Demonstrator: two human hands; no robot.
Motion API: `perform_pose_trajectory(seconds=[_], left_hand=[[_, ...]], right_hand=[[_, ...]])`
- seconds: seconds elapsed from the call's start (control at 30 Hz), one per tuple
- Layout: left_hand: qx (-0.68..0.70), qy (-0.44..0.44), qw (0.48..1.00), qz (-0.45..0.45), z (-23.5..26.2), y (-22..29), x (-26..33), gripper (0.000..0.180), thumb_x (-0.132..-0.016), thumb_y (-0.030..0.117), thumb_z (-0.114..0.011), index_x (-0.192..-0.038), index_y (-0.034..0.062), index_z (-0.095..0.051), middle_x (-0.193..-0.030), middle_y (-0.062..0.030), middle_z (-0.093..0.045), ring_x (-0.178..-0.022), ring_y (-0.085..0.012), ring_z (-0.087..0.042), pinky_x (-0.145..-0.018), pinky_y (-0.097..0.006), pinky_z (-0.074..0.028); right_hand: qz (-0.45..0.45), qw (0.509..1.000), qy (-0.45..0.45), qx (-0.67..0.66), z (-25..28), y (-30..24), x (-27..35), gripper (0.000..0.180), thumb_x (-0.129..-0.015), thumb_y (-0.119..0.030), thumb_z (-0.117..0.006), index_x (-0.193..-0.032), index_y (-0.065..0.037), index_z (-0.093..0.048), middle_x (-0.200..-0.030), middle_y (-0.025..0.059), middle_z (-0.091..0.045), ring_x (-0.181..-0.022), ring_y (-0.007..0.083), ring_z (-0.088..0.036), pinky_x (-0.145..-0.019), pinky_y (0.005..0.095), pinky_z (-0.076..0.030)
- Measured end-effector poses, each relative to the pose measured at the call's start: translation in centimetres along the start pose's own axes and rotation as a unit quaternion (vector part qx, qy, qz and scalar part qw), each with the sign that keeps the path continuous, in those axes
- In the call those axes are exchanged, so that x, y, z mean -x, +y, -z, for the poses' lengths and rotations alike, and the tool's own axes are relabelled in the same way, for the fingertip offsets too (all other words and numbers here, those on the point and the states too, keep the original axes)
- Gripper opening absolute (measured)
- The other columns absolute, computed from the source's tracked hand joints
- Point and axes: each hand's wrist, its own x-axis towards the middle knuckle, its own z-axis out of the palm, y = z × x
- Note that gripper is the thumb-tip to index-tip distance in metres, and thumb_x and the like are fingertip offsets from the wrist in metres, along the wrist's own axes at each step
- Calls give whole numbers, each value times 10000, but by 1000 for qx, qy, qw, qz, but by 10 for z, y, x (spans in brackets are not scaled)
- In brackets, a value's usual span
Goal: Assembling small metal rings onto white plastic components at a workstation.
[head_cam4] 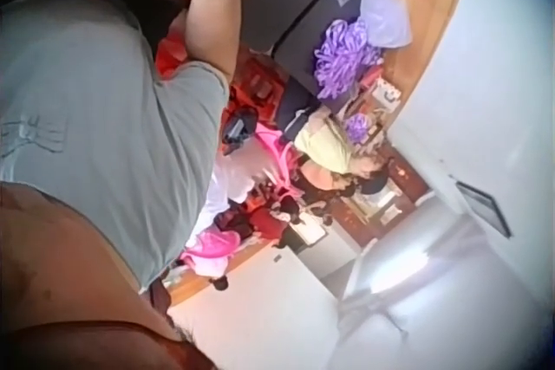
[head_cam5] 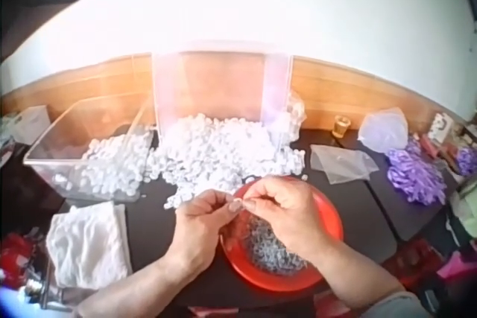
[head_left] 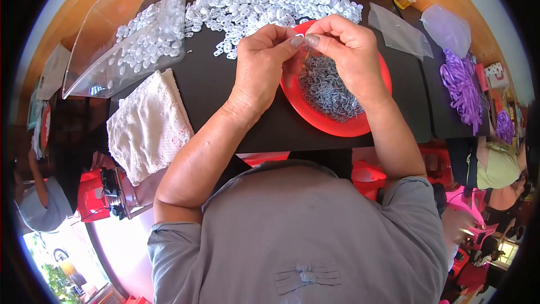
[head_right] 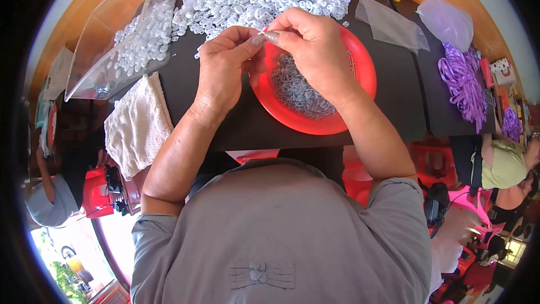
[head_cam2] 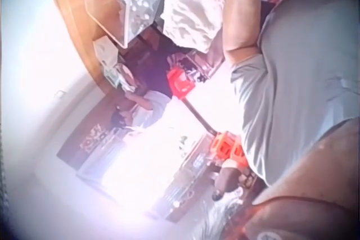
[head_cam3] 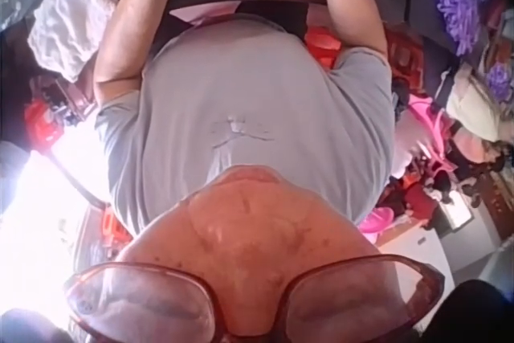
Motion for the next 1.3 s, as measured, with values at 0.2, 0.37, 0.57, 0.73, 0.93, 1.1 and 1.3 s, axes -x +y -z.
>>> perform_pose_trajectory(seconds=[0.2, 0.37, 0.57, 0.73, 0.93, 1.1, 1.3], left_hand=[[6, 27, 999, -20, 0, -4, 1, 95, -923, 58, -607, -891, -32, -604, -671, -50, -606, -479, -84, -522, -386, -203, -368], [41, 26, 999, -11, -1, -4, -1, 106, -922, 68, -612, -885, -30, -601, -689, -59, -608, -492, -97, -532, -389, -220, -386], [13, 24, 1000, 9, 0, 0, 1, 124, -922, 106, -622, -940, -16, -605, -751, -60, -610, -575, -137, -571, -438, -242, -422], [21, 11, 1000, 8, 1, -1, 0, 122, -921, 102, -622, -952, -16, -609, -752, -62, -613, -580, -137, -576, -439, -242, -423], [21, 12, 1000, 9, 0, 0, 1, 121, -919, 84, -622, -955, -31, -609, -745, -64, -614, -572, -130, -575, -434, -236, -433], [8, -4, 1000, -5, 0, -2, 1, 117, -917, 69, -619, -947, -43, -606, -732, -64, -612, -561, -124, -572, -429, -233, -439], [-25, 13, 999, 22, 0, -1, 3, 80, -915, 47, -609, -907, -33, -605, -708, -59, -602, -518, -108, -538, -409, -222, -393]], right_hand=[[26, 999, -11, 42, -6, -3, 1, 40, -899, -12, -629, -895, 27, -633, -809, 13, -645, -746, 54, -574, -695, 202, -476], [3, 999, -9, 49, 1, -7, -4, 67, -923, -35, -608, -948, 16, -644, -821, 8, -645, -776, 60, -584, -712, 209, -482], [79, 989, -9, 125, 10, -13, -3, 89, -928, -31, -596, -999, 11, -630, -852, 17, -647, -796, 69, -591, -723, 219, -487], [130, 975, -22, 181, 7, -12, -2, 56, -908, 2, -601, -962, 15, -606, -813, 35, -629, -764, 94, -588, -699, 227, -478], [130, 970, -38, 202, 6, -14, -1, 32, -900, 18, -590, -927, 17, -573, -784, 59, -612, -730, 119, -577, -668, 251, -465], [121, 970, -35, 208, 5, -11, 1, 31, -900, 12, -581, -909, 16, -551, -768, 74, -595, -704, 157, -567, -658, 272, -461], [141, 963, -26, 227, -5, -8, 6, 30, -889, 34, -557, -904, 12, -544, -779, 95, -591, -703, 190, -576, -649, 284, -464]])
